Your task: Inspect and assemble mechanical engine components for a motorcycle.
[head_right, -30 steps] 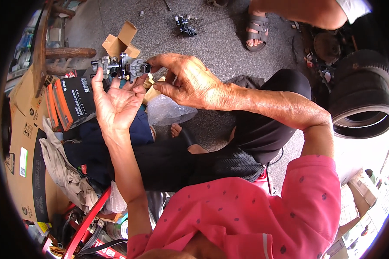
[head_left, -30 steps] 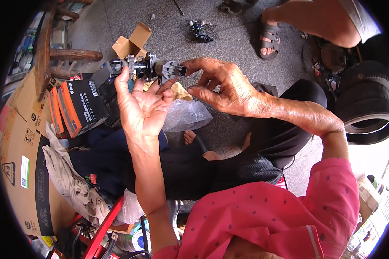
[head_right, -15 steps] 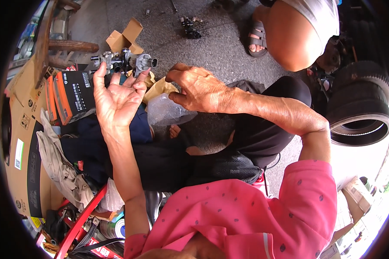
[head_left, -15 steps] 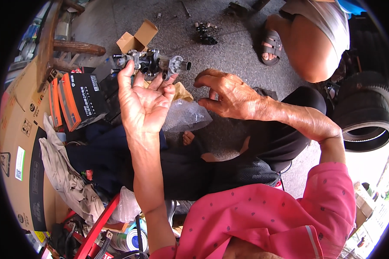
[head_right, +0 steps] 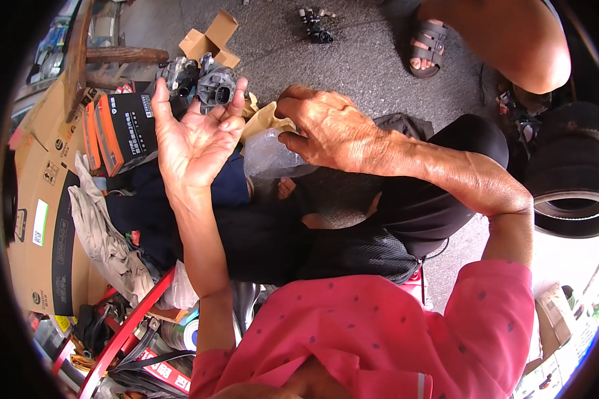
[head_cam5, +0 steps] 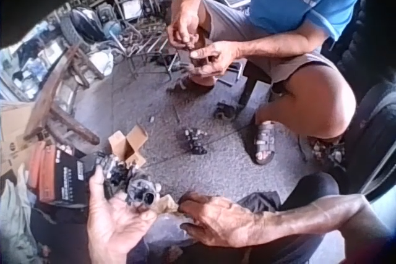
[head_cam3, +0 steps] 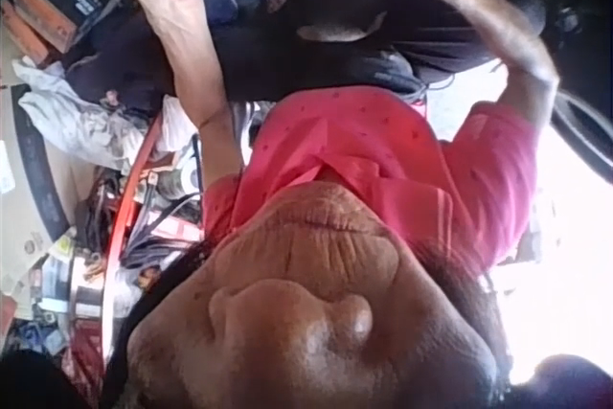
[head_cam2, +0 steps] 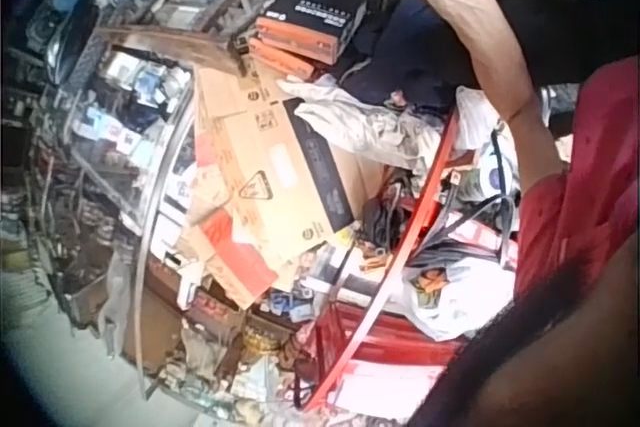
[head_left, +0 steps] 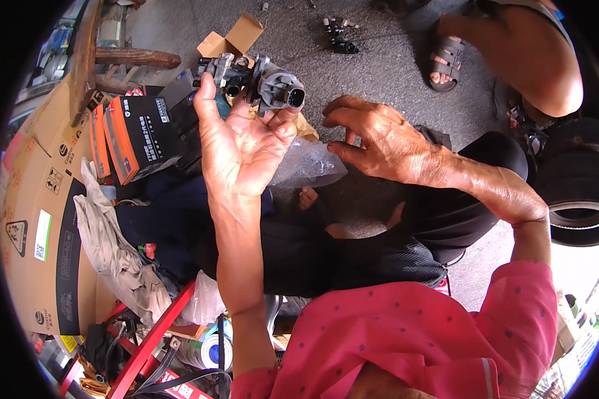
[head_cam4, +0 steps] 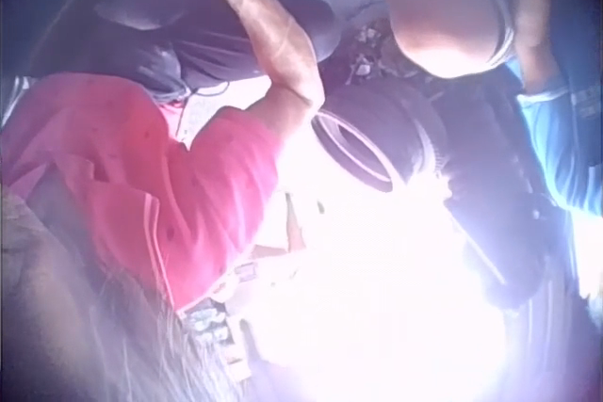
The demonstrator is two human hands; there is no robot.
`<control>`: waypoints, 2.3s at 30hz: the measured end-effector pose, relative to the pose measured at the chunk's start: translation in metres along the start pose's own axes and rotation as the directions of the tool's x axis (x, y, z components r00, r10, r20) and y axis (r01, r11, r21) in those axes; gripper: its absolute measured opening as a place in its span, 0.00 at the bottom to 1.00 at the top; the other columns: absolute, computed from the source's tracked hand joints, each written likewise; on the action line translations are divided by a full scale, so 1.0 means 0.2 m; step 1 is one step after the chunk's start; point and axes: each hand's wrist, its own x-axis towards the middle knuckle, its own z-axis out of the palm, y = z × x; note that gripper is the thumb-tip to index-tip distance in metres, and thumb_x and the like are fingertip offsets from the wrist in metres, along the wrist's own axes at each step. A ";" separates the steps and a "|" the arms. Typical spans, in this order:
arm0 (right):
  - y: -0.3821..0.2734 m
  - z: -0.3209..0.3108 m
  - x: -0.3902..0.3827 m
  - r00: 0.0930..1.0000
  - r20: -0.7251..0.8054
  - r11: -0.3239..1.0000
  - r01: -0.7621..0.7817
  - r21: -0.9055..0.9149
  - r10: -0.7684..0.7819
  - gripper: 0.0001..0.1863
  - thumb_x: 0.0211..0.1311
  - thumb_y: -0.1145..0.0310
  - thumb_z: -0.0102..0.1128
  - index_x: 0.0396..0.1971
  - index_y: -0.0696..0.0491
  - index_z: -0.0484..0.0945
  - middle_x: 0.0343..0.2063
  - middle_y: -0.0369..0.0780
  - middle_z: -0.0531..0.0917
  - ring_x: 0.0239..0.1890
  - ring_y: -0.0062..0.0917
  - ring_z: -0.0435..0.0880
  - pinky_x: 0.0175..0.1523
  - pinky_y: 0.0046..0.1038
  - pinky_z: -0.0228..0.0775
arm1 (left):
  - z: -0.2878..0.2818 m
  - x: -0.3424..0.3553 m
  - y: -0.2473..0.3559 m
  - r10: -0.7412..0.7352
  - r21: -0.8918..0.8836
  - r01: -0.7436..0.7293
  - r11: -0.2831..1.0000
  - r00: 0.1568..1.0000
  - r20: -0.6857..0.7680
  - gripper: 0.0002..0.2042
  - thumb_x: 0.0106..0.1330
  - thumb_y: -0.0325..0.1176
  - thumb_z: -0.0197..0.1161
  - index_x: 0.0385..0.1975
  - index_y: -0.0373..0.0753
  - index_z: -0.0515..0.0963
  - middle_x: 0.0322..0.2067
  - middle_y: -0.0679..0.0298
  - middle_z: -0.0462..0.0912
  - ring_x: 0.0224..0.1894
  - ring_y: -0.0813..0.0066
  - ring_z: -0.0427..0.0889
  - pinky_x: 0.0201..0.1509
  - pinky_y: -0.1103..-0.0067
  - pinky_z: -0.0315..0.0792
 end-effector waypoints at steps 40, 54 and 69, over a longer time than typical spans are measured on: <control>-0.01 0.00 -0.03 0.996 0.006 0.995 0.091 -0.036 -0.091 0.13 0.50 0.73 0.63 0.35 0.61 0.73 0.46 0.45 0.74 0.38 0.39 0.81 0.41 0.33 0.75 | -0.04 0.04 0.03 -0.013 0.052 0.014 0.999 1.000 -0.017 0.35 0.55 0.62 0.59 0.47 0.32 0.68 0.41 0.49 0.76 0.42 0.57 0.78 0.35 0.76 0.71; -0.02 -0.02 0.00 0.966 -0.228 0.988 0.140 0.067 -0.122 0.25 0.50 0.78 0.63 0.51 0.56 0.70 0.48 0.44 0.75 0.28 0.24 0.81 0.31 0.23 0.76 | -0.04 0.03 0.02 0.062 0.128 -0.066 0.990 0.998 0.033 0.36 0.54 0.56 0.65 0.54 0.37 0.59 0.55 0.42 0.63 0.53 0.52 0.71 0.37 0.74 0.69; -0.02 -0.01 0.01 0.960 -0.266 0.984 0.125 0.127 -0.087 0.29 0.49 0.75 0.63 0.55 0.51 0.66 0.36 0.43 0.76 0.30 0.33 0.81 0.36 0.31 0.75 | -0.03 0.03 0.02 0.083 0.119 -0.082 0.990 0.997 -0.002 0.34 0.53 0.56 0.65 0.52 0.37 0.64 0.51 0.49 0.69 0.53 0.53 0.71 0.38 0.74 0.69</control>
